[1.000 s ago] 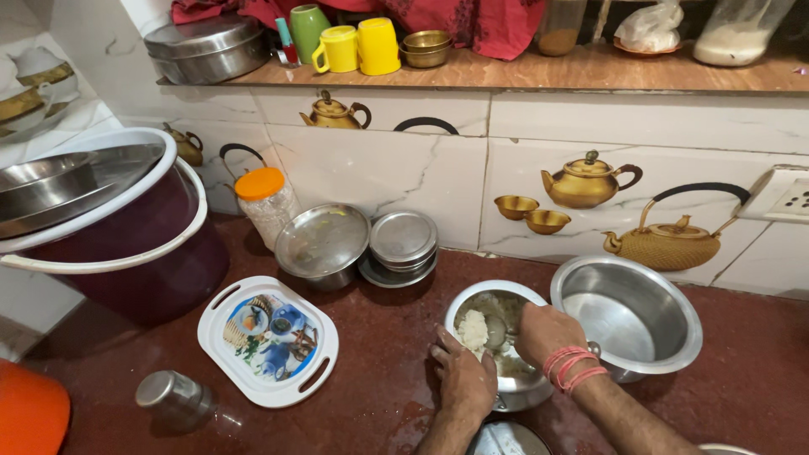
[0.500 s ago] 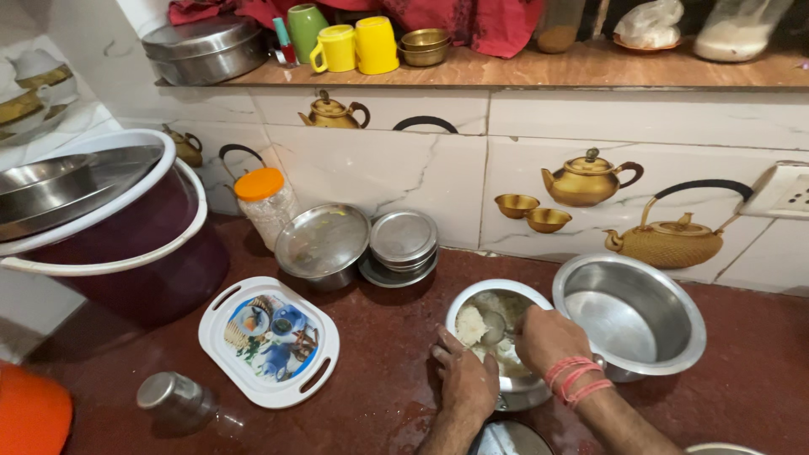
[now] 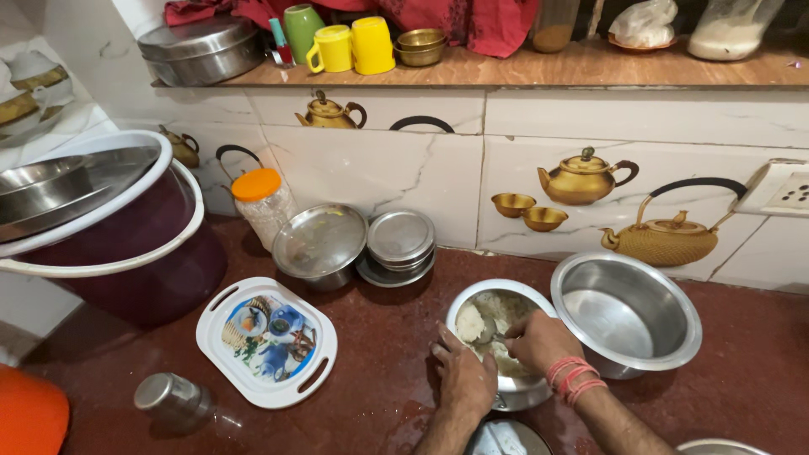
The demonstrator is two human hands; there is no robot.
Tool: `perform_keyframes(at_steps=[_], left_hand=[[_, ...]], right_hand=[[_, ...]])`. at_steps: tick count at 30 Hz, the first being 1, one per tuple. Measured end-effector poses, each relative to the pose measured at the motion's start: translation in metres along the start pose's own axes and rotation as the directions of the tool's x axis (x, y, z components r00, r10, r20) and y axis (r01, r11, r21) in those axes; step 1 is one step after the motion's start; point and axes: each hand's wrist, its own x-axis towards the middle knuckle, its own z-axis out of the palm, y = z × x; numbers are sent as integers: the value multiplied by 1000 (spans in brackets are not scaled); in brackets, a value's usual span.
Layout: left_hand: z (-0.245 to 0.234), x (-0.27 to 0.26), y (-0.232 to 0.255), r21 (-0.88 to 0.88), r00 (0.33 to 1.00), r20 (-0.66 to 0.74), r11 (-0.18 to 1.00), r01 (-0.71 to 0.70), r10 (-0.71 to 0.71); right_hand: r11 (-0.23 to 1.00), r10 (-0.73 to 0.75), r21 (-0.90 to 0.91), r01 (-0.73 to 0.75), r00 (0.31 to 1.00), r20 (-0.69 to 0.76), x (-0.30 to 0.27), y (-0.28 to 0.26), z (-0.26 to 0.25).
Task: The person pries open the lid of a small pressure cooker on the kitchen counter using a knife, then repeatedly scoops cooked rice out of the cooker with a spoon into a large metal bowl, steadying the cooker with the other hand.
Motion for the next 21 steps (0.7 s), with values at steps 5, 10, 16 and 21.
perform_keyframes(at_steps=[5, 10, 16, 21], left_hand=[[-7, 1, 3, -12, 998, 58, 999, 36, -35], [-2, 0, 3, -13, 999, 40, 999, 32, -31], [0, 0, 1, -83, 996, 61, 994, 68, -63], [-3, -5, 0, -30, 998, 47, 999, 31, -29]], right_hand=[[988, 15, 151, -13, 1000, -8, 10, 13, -2], [987, -13, 157, 16, 1000, -24, 16, 8, 14], [978, -47, 202, 57, 997, -56, 15, 4, 16], [954, 28, 297, -30, 1000, 13, 8, 17, 9]])
